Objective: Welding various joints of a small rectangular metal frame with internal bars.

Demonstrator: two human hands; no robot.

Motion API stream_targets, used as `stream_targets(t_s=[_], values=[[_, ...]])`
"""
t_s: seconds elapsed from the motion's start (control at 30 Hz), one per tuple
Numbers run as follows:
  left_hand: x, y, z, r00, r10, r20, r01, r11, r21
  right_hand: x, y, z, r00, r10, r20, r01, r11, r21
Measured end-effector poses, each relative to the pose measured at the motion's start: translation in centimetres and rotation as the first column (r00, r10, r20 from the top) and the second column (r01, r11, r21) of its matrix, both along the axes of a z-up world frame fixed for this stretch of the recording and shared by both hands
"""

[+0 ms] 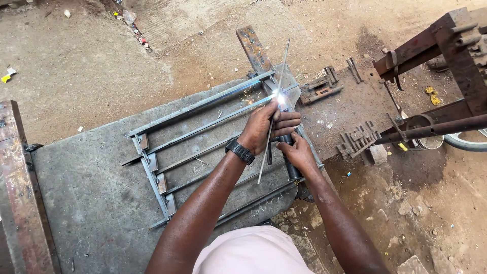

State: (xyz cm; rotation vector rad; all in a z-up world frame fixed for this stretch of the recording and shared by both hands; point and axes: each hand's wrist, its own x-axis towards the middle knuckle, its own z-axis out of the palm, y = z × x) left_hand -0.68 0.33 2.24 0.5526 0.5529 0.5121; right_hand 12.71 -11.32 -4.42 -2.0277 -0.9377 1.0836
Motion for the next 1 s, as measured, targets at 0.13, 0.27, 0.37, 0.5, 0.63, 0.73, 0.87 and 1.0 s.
stream_targets(t_s=[0.13,0.27,0.37,0.5,0.63,0.73,0.87,1.0], values=[[0.3,0.4,-1.6,1.0,-0.004,0.005,0.004,1.0,-0.015,-0.1,0.0,0.4,1.0,-0.016,-0.015,0.016,1.0,0.013],[0.4,0.5,-2.5,0.997,-0.006,0.075,0.006,1.0,-0.003,0.0,-0.1,0.0,0.999,-0.019,-0.033,0.02,0.999,0.028],[0.5,0.6,-2.5,0.997,-0.011,0.078,0.011,1.0,0.003,-0.1,-0.2,0.3,1.0,-0.023,-0.018,0.024,0.999,0.025],[0.5,0.7,-2.2,0.997,-0.015,0.072,0.015,1.0,-0.002,0.1,-0.3,-0.1,1.0,-0.023,-0.018,0.024,0.999,0.033],[-1.3,1.6,0.2,1.0,0.017,0.019,-0.017,1.0,0.019,0.9,0.1,-0.4,0.999,0.012,0.034,-0.012,1.0,0.005],[-2.7,3.5,-0.4,0.986,0.168,0.007,-0.168,0.984,0.064,1.2,1.1,-0.4,0.995,0.066,0.074,-0.059,0.994,-0.094],[-3.8,5.2,-0.9,0.91,0.415,0.005,-0.414,0.908,0.067,2.0,3.0,-2.8,0.985,0.122,0.123,-0.127,0.991,0.032],[-4.1,5.5,-1.3,0.869,0.495,0.003,-0.495,0.868,0.045,2.9,4.6,-4.6,0.973,0.156,0.168,-0.181,0.972,0.147]])
